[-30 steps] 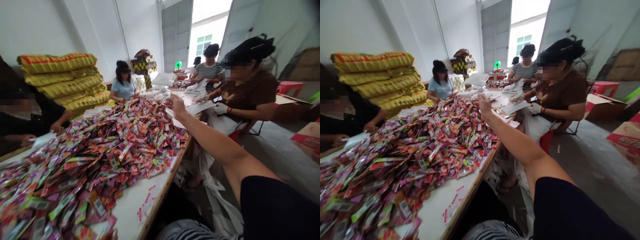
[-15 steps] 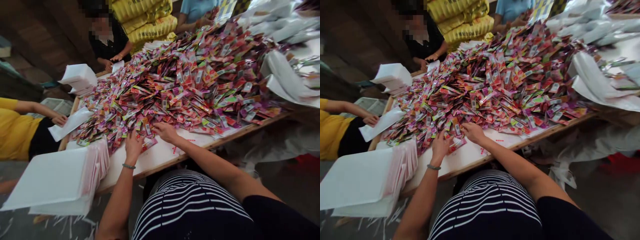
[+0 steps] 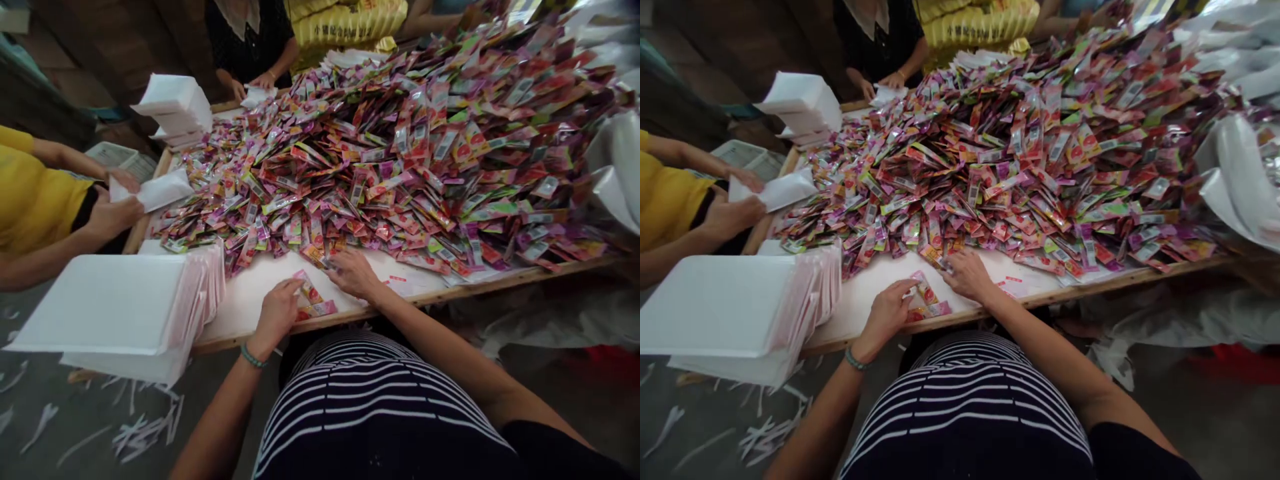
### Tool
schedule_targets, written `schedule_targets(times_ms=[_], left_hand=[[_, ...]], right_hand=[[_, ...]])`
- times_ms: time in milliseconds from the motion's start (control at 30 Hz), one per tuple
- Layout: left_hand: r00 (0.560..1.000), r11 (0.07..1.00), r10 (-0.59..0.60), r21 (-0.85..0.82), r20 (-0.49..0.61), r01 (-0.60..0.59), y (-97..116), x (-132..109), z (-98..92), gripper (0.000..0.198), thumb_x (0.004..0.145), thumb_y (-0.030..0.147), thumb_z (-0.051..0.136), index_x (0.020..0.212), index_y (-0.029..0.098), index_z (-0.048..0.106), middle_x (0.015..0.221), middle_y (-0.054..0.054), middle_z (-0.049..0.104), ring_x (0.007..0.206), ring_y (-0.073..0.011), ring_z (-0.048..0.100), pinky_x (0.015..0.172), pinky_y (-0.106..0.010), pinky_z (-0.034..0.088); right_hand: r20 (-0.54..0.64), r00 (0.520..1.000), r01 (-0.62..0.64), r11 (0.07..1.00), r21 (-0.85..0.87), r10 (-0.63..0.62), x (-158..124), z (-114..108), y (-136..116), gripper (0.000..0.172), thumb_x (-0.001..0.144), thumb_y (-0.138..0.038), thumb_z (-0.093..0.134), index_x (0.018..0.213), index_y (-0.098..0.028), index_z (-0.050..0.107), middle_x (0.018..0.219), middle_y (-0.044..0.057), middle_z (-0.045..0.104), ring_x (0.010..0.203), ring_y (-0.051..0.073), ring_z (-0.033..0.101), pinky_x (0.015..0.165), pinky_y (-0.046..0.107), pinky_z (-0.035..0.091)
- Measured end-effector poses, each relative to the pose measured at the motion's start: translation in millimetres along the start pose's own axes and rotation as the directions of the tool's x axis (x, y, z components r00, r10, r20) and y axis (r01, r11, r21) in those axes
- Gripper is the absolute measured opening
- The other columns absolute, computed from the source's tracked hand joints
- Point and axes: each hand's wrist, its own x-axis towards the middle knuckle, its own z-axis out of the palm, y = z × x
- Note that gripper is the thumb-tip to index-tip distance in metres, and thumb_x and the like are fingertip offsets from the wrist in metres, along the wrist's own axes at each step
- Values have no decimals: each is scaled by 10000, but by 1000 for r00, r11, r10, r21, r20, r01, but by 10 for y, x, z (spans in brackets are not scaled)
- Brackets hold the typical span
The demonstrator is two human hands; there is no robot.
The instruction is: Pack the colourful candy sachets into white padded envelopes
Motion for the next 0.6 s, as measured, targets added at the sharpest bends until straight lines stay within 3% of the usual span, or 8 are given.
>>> schedule_targets(times_ms=[100, 167, 267, 333, 500, 600], left_hand=[[986, 978, 147, 136, 79, -157, -47, 169, -87, 426, 779, 26, 517, 1157, 174, 644, 1286, -97, 607, 1140, -251, 529, 1008, -410, 436], [965, 962, 192, 159, 178, -221, -77, 240, -123, 327, 784, 57, 543, 1057, 182, 672, 1149, -86, 656, 1058, -245, 542, 956, -388, 445], [966, 978, 137, 125, 221, -167, -74, 200, -112, 195, 837, 126, 531, 938, 176, 690, 905, -77, 674, 924, -229, 558, 852, -353, 453], [975, 990, 104, 70, 195, -119, -33, 109, -65, 145, 854, 206, 565, 901, 168, 697, 870, -84, 671, 900, -233, 557, 830, -356, 448], [982, 997, 53, -58, 183, -43, 82, -98, 71, 143, 851, 295, 615, 862, 178, 697, 878, -71, 663, 891, -219, 562, 802, -339, 447], [991, 996, 41, -85, 126, -31, 118, -206, 124, 135, 883, 251, 567, 856, 187, 683, 859, -55, 650, 868, -200, 562, 793, -331, 453]], right_hand=[[40, 998, -43, 997, -59, 45, 72, 59, -101, 389, 885, -309, 578, 1213, -99, 560, 1105, 174, 656, 1044, 279, 556, 890, 381, 411], [33, 995, -88, 996, -25, 89, 81, 74, -96, 320, 877, -232, 553, 1178, -125, 574, 1067, 149, 667, 995, 257, 578, 857, 356, 429], [-63, 984, -162, 983, 90, 167, 82, 48, -68, 261, 849, -199, 548, 1098, -158, 615, 981, 97, 682, 897, 224, 602, 791, 320, 451], [-87, 984, -141, 982, 127, 153, 125, 28, -114, 250, 856, -208, 548, 1087, -158, 629, 981, 92, 680, 901, 217, 604, 802, 310, 453], [85, 996, -26, 1000, -17, 28, 358, 69, -349, 384, 887, -178, 530, 1266, -186, 592, 1157, 118, 648, 1022, 233, 587, 862, 320, 437], [150, 989, 9, 997, -81, 3, 347, 110, -372, 355, 905, -151, 497, 1234, -175, 630, 1088, 119, 675, 990, 226, 598, 851, 316, 436]])
